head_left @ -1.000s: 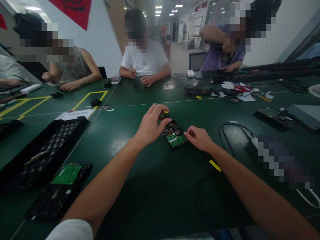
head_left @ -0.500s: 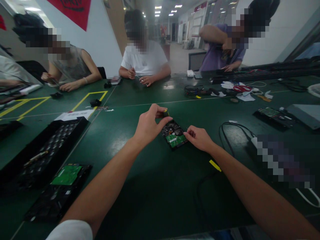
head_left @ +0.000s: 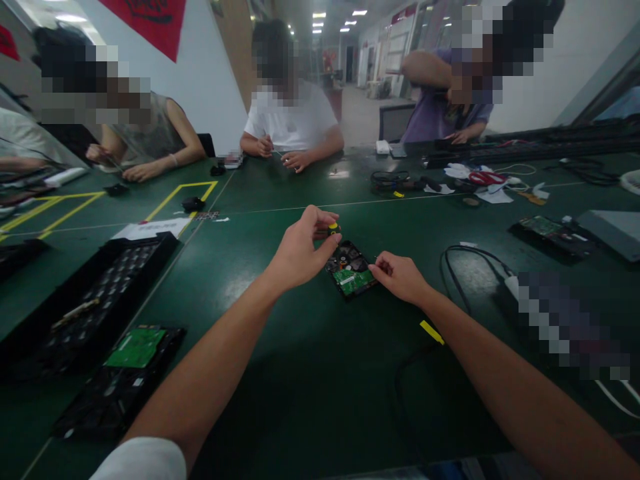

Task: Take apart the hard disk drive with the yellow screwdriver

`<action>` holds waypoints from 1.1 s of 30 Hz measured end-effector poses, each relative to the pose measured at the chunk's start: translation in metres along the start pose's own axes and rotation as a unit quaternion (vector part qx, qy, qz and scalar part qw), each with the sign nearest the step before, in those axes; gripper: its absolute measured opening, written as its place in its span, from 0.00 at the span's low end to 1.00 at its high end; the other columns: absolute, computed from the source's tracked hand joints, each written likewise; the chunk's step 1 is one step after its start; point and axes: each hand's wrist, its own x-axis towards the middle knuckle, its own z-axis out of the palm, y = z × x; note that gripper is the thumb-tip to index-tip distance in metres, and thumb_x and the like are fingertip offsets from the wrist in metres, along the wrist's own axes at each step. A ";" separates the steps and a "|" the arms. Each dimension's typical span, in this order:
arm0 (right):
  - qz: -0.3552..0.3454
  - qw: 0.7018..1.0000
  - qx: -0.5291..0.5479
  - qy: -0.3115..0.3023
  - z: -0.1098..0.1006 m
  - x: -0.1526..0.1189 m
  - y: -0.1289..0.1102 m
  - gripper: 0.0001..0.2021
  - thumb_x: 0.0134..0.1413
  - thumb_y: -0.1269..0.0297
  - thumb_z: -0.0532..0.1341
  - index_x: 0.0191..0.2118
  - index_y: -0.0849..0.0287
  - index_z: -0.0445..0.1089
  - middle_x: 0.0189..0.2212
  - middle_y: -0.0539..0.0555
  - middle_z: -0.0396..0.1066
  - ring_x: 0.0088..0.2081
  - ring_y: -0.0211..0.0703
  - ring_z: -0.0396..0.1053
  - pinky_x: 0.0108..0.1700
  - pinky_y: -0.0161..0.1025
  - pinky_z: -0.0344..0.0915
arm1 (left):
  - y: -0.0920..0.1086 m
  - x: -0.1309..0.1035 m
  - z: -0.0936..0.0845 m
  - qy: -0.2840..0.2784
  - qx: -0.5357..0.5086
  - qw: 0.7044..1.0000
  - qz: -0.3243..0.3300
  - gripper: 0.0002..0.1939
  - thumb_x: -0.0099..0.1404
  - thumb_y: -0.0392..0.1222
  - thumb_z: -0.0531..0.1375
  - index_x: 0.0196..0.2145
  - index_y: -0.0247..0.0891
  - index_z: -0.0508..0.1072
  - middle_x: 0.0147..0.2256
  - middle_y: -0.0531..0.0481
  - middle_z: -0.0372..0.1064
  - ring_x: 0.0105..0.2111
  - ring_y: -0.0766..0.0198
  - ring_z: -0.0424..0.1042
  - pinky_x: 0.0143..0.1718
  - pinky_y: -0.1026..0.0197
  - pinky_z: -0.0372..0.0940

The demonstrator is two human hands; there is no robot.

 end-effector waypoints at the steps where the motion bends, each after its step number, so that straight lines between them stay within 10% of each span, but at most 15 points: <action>1: 0.000 1.000 -0.001 0.001 0.000 0.000 0.000 0.13 0.66 0.52 0.58 0.36 0.56 0.69 0.28 0.53 0.74 0.29 0.42 0.68 0.31 0.38 0.57 | 0.000 0.000 0.000 0.003 0.022 1.000 0.006 0.13 0.67 0.36 0.64 0.45 0.40 0.65 0.52 0.44 0.73 0.48 0.59 0.77 0.48 0.52 0.75; 17: 0.003 1.000 -0.006 -0.001 0.000 0.000 0.001 0.14 0.66 0.52 0.58 0.36 0.56 0.70 0.28 0.52 0.73 0.28 0.42 0.67 0.31 0.38 0.57 | -0.002 0.004 -0.009 0.023 0.212 0.975 0.067 0.12 0.70 0.31 0.60 0.50 0.41 0.73 0.47 0.48 0.75 0.44 0.61 0.76 0.48 0.55 0.72; 33: -0.001 1.000 -0.008 -0.003 0.000 0.000 -0.001 0.14 0.67 0.52 0.58 0.36 0.56 0.70 0.28 0.52 0.74 0.29 0.42 0.68 0.32 0.38 0.56 | -0.008 -0.002 0.009 0.056 0.016 0.998 0.006 0.15 0.64 0.38 0.68 0.44 0.41 0.66 0.50 0.46 0.70 0.45 0.60 0.79 0.43 0.57 0.77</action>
